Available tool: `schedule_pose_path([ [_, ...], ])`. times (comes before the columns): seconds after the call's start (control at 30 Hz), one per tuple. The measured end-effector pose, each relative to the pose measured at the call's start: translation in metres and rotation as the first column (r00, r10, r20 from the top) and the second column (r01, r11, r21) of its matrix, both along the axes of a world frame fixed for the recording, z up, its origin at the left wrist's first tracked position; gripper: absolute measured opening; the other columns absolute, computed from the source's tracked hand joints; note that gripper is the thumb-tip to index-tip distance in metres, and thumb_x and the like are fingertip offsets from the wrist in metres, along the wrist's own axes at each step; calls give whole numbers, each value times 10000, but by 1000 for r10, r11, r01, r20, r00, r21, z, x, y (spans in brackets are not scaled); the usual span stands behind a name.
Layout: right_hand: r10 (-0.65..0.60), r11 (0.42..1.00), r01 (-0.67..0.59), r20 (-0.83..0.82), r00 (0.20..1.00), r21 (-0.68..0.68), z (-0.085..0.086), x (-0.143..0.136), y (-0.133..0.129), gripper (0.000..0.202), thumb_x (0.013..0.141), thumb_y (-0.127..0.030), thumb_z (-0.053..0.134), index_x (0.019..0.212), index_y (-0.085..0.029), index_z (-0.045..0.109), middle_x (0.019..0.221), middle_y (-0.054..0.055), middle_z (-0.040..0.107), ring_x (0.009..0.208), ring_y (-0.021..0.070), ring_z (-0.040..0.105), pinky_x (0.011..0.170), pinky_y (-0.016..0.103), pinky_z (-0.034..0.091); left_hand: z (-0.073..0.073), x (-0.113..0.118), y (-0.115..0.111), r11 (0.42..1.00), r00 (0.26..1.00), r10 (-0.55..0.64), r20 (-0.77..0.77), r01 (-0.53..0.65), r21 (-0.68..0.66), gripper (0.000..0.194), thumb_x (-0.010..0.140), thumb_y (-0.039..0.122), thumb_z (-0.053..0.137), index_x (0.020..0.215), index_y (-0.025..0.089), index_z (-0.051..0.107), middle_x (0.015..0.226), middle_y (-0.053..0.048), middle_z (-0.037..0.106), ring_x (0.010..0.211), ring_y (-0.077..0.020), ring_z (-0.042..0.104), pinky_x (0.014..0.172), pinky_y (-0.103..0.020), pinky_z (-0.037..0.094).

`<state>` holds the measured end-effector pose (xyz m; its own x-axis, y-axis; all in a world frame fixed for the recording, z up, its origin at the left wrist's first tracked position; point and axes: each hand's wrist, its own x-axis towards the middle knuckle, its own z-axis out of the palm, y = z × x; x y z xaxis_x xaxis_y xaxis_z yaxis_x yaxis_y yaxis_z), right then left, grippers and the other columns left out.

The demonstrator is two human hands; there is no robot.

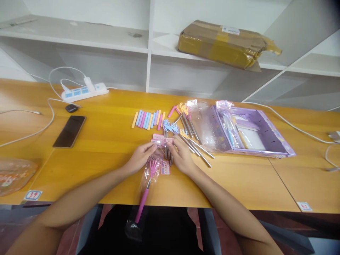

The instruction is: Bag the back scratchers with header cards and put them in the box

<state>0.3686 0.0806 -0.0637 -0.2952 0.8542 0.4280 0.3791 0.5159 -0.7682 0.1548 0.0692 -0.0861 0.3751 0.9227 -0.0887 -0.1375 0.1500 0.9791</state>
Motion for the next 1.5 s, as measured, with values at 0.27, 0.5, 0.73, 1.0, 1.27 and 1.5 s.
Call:
schedule_pose_path([
  [0.27, 35, 995, -40, 62, 997, 87, 5, 3, 1, 286, 1141, -371, 470, 986, -224, 659, 1047, 84, 604, 1000, 236, 597, 909, 401, 519, -5, 1, 0, 991, 990, 82, 115, -69, -111, 455, 946, 546, 784, 1129, 130, 801, 1057, -131, 834, 997, -294, 801, 982, -472, 624],
  [0.5, 42, 982, -65, 130, 991, 178, 3, 8, 3, 213, 1120, -279, 529, 936, -226, 621, 960, 57, 605, 899, 209, 599, 815, 356, 509, 3, 3, -2, 985, 977, 132, 169, -111, -129, 446, 905, 530, 832, 1109, 133, 828, 1033, -135, 841, 1013, -308, 807, 953, -446, 621],
  [0.73, 0, 962, -59, 215, 977, 267, -8, 14, 6, 277, 1084, -274, 618, 1359, -245, 629, 991, 66, 694, 870, 232, 651, 796, 368, 550, 4, 2, -3, 983, 970, 159, 184, -138, -122, 384, 925, 487, 820, 1095, 143, 834, 1081, -129, 836, 1029, -286, 791, 974, -439, 604],
  [1.0, -15, 917, -141, 384, 923, 374, -9, 13, 1, 531, 1088, -204, 565, 1612, -262, 501, 1055, 104, 662, 960, 275, 646, 857, 420, 566, 2, 2, -4, 989, 969, 111, 220, -85, -125, 330, 912, 440, 830, 1068, 149, 837, 1034, -114, 831, 923, -245, 787, 923, -403, 620],
  [1.27, 12, 925, -116, 278, 961, 361, -4, 11, 0, 246, 1066, -206, 626, 1305, -256, 656, 1090, 99, 712, 991, 261, 677, 857, 424, 580, -2, -2, -3, 999, 994, 37, 104, -37, -4, 426, 923, 364, 836, 1296, 172, 758, 1243, -132, 804, 1093, -258, 779, 1011, -411, 609],
  [1.5, 106, 941, -176, 239, 965, 290, 4, 11, -7, 228, 1031, -263, 685, 1253, -278, 734, 1193, 117, 629, 1114, 272, 650, 865, 437, 595, 3, -3, -5, 998, 997, 65, 49, -65, 1, 440, 911, 387, 844, 1277, 163, 745, 1184, -130, 822, 1043, -248, 790, 972, -386, 610],
])
